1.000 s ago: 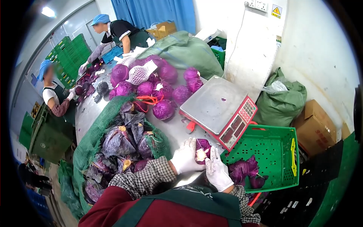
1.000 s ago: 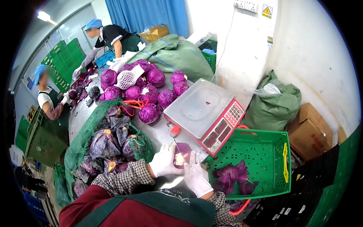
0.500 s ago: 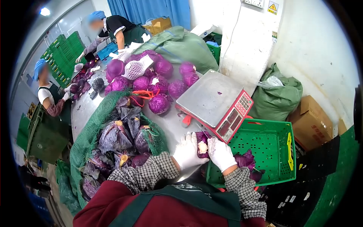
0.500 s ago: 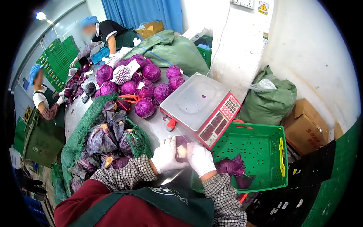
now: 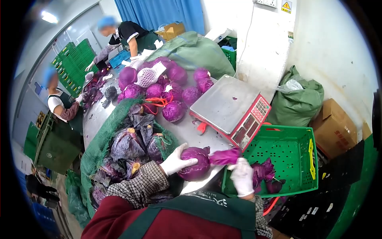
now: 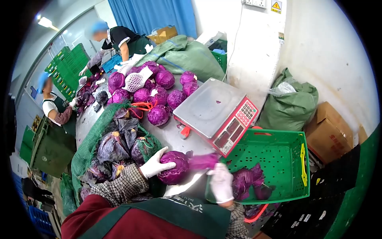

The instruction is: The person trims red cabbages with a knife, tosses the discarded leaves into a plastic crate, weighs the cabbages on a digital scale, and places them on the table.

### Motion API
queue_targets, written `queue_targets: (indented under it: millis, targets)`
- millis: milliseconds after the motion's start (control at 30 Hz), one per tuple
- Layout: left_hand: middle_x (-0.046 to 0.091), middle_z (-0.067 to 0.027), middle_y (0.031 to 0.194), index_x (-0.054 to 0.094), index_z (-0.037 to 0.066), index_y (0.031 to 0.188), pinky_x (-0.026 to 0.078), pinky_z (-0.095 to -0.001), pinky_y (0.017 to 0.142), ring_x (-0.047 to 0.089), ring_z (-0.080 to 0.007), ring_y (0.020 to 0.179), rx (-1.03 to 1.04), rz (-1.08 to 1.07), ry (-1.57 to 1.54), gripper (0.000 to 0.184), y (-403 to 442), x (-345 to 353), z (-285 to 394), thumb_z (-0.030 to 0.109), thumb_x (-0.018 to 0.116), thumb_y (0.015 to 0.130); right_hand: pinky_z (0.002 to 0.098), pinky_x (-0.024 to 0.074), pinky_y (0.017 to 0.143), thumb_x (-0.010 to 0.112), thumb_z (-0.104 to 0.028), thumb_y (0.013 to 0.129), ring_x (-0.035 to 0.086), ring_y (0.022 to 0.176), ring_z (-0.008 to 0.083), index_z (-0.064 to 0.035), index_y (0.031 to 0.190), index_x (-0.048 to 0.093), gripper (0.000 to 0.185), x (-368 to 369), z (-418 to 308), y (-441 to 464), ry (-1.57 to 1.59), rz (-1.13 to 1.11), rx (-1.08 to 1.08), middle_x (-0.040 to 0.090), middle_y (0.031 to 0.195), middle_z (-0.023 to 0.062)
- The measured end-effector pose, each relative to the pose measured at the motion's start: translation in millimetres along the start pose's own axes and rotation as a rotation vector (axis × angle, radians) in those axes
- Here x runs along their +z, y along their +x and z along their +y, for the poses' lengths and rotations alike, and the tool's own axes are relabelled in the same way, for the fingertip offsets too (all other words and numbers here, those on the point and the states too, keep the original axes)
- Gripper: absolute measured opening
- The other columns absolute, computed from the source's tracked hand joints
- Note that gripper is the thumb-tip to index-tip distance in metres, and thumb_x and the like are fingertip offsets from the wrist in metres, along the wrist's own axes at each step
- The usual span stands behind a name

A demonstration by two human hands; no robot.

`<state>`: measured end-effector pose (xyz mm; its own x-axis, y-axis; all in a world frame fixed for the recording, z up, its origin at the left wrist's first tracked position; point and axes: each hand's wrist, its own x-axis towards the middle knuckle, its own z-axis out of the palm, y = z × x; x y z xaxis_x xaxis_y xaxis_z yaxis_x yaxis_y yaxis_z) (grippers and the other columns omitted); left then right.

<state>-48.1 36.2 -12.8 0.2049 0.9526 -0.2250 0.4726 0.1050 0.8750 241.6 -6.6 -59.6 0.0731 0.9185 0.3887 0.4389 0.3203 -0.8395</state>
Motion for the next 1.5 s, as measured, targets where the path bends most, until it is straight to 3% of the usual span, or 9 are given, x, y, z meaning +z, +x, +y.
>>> queue_targets:
  millis: [133, 200, 333, 367, 533, 933, 1067, 1133, 1500]
  targets:
    - [0.059, -0.0134, 0.121, 0.045, -0.005, 0.131, 0.047, -0.0355, 0.097, 0.058, -0.0198, 0.11, -0.206, -0.104, -0.41, 0.068, 6.4, -13.8, 13.8, 0.033, 0.075, 0.083, 0.0307, 0.0428, 0.047, 0.045, -0.031, 0.101, 0.053, 0.051, 0.0143, -0.0001, 0.084, 0.055, 0.037, -91.7, 25.2, -22.7, 0.146, 0.196, 0.828, 0.051, 0.057, 0.0012]
    - [0.06, -0.0134, 0.119, 0.048, -0.005, 0.129, 0.049, -0.035, 0.095, 0.06, -0.0198, 0.107, -0.229, -0.128, -0.409, 0.065, 12.7, -15.5, 25.6, 0.033, 0.074, 0.083, 0.0272, 0.0479, 0.05, 0.057, -0.021, 0.094, 0.058, 0.055, 0.0145, 0.006, 0.13, 0.046, 0.046, -112.9, 101.2, -52.1, -0.482, 0.1, 0.603, 0.059, 0.066, 0.0082]
    - [0.068, -0.0162, 0.107, 0.061, -0.003, 0.118, 0.051, -0.0323, 0.089, 0.065, -0.0208, 0.098, -0.263, -0.197, -0.061, 0.058, 27.0, -10.6, 63.5, 0.043, 0.069, 0.084, 0.027, 0.0507, 0.069, 0.066, -0.014, 0.086, 0.061, 0.074, 0.0139, -0.0014, 0.128, 0.053, 0.046, -51.7, -72.9, 22.0, 0.11, -0.124, 0.554, 0.066, 0.092, 0.0114]
    - [0.069, -0.018, 0.103, 0.063, -0.003, 0.115, 0.051, -0.0333, 0.088, 0.067, -0.0242, 0.096, -0.144, -0.184, 0.012, 0.061, 35.3, -5.0, 47.9, 0.049, 0.067, 0.083, 0.031, 0.0505, 0.079, 0.067, -0.011, 0.083, 0.063, 0.087, 0.0208, -0.004, 0.127, 0.056, 0.045, -21.8, -62.3, 24.0, 0.124, -0.145, 0.028, 0.065, 0.104, 0.0139]
    - [0.069, -0.0198, 0.095, 0.068, 0.0, 0.107, 0.05, -0.035, 0.083, 0.067, -0.0257, 0.091, -0.145, -0.136, 0.322, 0.055, 50.2, 1.7, 37.9, 0.05, 0.064, 0.085, 0.0351, 0.0491, 0.084, 0.067, -0.006, 0.082, 0.056, 0.101, 0.0313, -0.0042, 0.124, 0.055, 0.044, 49.3, -68.1, 33.0, 0.005, -0.298, -0.327, 0.057, 0.111, 0.0162]
    - [0.07, -0.0169, 0.098, 0.064, -0.006, 0.112, 0.053, -0.0314, 0.076, 0.068, -0.0247, 0.086, -0.328, -0.171, 0.035, 0.075, 45.2, -16.7, 70.3, 0.061, 0.064, 0.079, 0.0394, 0.0502, 0.066, 0.064, -0.013, 0.086, 0.06, 0.07, 0.0331, -0.0029, 0.094, 0.057, 0.015, 5.4, -72.9, 13.0, -0.031, -0.326, -0.162, 0.058, 0.082, 0.015]
    - [0.068, -0.0147, 0.103, 0.059, -0.007, 0.119, 0.054, -0.0309, 0.08, 0.067, -0.0215, 0.089, -0.375, -0.215, -0.214, 0.067, 63.1, -27.8, 10.5, 0.048, 0.07, 0.083, 0.0307, 0.0519, 0.069, 0.065, 0.0, 0.084, 0.06, 0.085, 0.017, -0.0015, 0.095, 0.057, 0.013, -70.2, 7.9, -27.1, 0.188, 0.054, 0.588, 0.056, 0.084, 0.006]
    - [0.067, -0.0157, 0.107, 0.057, -0.008, 0.121, 0.053, -0.0333, 0.087, 0.066, -0.0224, 0.095, -0.361, -0.246, -0.173, 0.065, 57.1, -25.6, 34.6, 0.042, 0.072, 0.082, 0.0282, 0.0529, 0.076, 0.065, 0.006, 0.082, 0.059, 0.091, 0.0157, 0.0011, 0.098, 0.057, 0.019, -86.2, 33.2, -33.6, -0.257, 0.074, 0.265, 0.054, 0.094, 0.0069]
    - [0.051, -0.0195, 0.133, 0.036, -0.006, 0.14, 0.039, -0.0353, 0.106, 0.051, -0.0252, 0.122, -0.029, -0.408, 0.046, 0.09, 40.9, -31.0, 24.9, 0.038, 0.08, 0.074, 0.027, 0.0479, 0.082, 0.077, -0.012, 0.079, 0.06, 0.088, 0.0151, 0.0009, 0.112, 0.06, 0.039, 59.1, -6.9, 17.0, 0.437, -0.294, 0.181, 0.063, 0.099, 0.0068]
